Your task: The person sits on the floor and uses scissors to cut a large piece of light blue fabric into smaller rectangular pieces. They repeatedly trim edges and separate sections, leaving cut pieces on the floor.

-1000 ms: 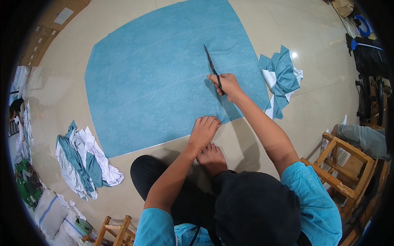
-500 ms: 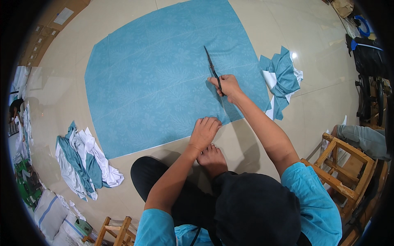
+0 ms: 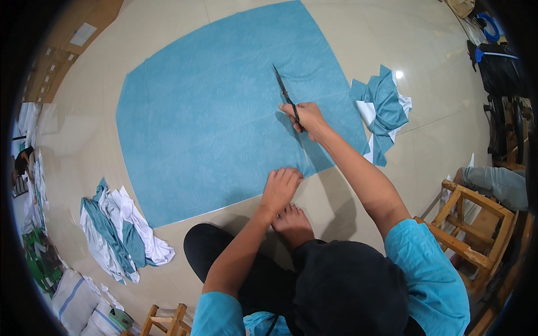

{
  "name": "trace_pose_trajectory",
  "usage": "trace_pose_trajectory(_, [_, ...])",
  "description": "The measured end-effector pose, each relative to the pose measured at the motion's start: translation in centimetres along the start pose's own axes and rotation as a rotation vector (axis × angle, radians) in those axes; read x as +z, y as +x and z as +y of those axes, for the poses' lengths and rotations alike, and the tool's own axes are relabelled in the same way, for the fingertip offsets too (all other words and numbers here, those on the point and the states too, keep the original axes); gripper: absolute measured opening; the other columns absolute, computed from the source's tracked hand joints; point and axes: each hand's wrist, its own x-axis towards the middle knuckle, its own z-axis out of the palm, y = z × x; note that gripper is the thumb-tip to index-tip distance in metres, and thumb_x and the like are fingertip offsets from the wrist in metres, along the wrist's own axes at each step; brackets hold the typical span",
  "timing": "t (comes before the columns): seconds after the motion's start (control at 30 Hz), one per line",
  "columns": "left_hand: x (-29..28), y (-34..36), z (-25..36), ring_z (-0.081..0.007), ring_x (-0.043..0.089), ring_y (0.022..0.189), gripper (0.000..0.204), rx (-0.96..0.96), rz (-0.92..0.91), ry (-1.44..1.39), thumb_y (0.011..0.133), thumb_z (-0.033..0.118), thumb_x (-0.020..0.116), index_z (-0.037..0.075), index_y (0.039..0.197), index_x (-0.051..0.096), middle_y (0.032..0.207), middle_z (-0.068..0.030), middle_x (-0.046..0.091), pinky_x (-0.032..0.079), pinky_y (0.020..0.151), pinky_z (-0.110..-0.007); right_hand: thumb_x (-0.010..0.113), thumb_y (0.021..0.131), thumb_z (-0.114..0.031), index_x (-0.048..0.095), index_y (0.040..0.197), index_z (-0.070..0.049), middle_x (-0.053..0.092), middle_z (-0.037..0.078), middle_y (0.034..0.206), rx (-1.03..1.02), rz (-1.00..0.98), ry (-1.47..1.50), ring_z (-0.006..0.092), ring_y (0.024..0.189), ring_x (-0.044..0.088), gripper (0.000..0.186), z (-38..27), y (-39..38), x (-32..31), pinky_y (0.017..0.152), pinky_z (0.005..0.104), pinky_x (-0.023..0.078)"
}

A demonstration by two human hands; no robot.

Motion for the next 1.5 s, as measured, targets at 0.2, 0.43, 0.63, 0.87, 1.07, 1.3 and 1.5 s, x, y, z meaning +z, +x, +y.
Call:
trace_pose_trajectory(0.2, [0.0, -0.1, 0.0, -0.0245, 0.062, 0.106, 0.016, 0.004, 0.005, -0.001, 0.096, 0.016, 0.074, 0.013, 0.111, 0.067, 0.114, -0.0023, 0.066, 0.044, 0.089, -0.042, 0.090, 0.083, -0.039, 0.068, 0.084, -0.005, 0.057, 0.001, 0.065, -0.012, 0.010, 0.006, 0.0109, 0.050, 0.052, 0.041, -0.6, 1.2, 0.4, 0.044, 0.0262, 0.039])
trace_pose_trajectory(0.43, [0.0, -0.1, -0.1, -0.0222, 0.063, 0.106, 0.017, 0.016, 0.012, -0.002, 0.099, 0.021, 0.072, 0.012, 0.112, 0.066, 0.115, -0.0023, 0.066, 0.046, 0.089, -0.040, 0.090, 0.083, -0.037, 0.067, 0.082, -0.006, 0.058, 0.002, 0.065, -0.015, 0.014, -0.004, 0.0111, 0.051, 0.053, 0.039, -0.7, 1.6, 0.6, 0.045, 0.0263, 0.039])
trace_pose_trajectory(0.63, [-0.2, -0.1, 0.0, -0.0219, 0.063, 0.106, 0.017, 0.010, 0.005, 0.009, 0.099, 0.022, 0.072, 0.012, 0.112, 0.067, 0.116, -0.0021, 0.067, 0.045, 0.089, -0.040, 0.091, 0.083, -0.034, 0.064, 0.075, -0.009, 0.058, 0.002, 0.063, -0.014, 0.023, -0.030, 0.0115, 0.050, 0.052, 0.038, -0.5, 1.9, 0.5, 0.044, 0.0270, 0.039])
trace_pose_trajectory(0.87, [-0.2, -0.1, 0.0, -0.0217, 0.063, 0.106, 0.017, 0.009, -0.003, 0.015, 0.099, 0.022, 0.072, 0.012, 0.112, 0.067, 0.116, -0.0021, 0.067, 0.045, 0.089, -0.039, 0.089, 0.085, -0.029, 0.062, 0.070, -0.009, 0.058, 0.004, 0.062, -0.015, 0.004, -0.067, 0.0140, 0.052, 0.052, 0.037, -0.7, 1.7, 0.2, 0.047, 0.0309, 0.040])
trace_pose_trajectory(1.07, [0.0, -0.1, -0.1, -0.0217, 0.063, 0.106, 0.018, 0.012, -0.012, 0.023, 0.098, 0.022, 0.072, 0.012, 0.112, 0.067, 0.116, -0.0024, 0.067, 0.045, 0.089, -0.039, 0.090, 0.083, -0.033, 0.064, 0.074, -0.009, 0.057, 0.002, 0.062, -0.020, 0.005, -0.041, 0.0111, 0.049, 0.051, 0.037, -0.8, 1.7, 0.3, 0.044, 0.0273, 0.039])
trace_pose_trajectory(1.3, [-0.2, -0.1, -0.1, -0.0218, 0.063, 0.107, 0.018, 0.008, -0.026, 0.019, 0.098, 0.021, 0.072, 0.012, 0.112, 0.067, 0.116, -0.0026, 0.067, 0.045, 0.089, -0.039, 0.090, 0.081, -0.040, 0.068, 0.082, -0.006, 0.057, 0.001, 0.063, -0.029, 0.007, 0.002, 0.0110, 0.049, 0.052, 0.040, -1.8, 2.7, 0.7, 0.044, 0.0262, 0.038])
trace_pose_trajectory(1.5, [-0.2, -0.1, -0.1, -0.0215, 0.063, 0.106, 0.016, 0.012, -0.025, 0.014, 0.099, 0.021, 0.071, 0.012, 0.112, 0.067, 0.116, -0.0023, 0.067, 0.045, 0.089, -0.039, 0.089, 0.082, -0.040, 0.068, 0.081, -0.007, 0.056, 0.000, 0.062, -0.034, 0.014, -0.026, 0.0108, 0.049, 0.051, 0.039, -2.5, 3.3, 1.0, 0.044, 0.0255, 0.038])
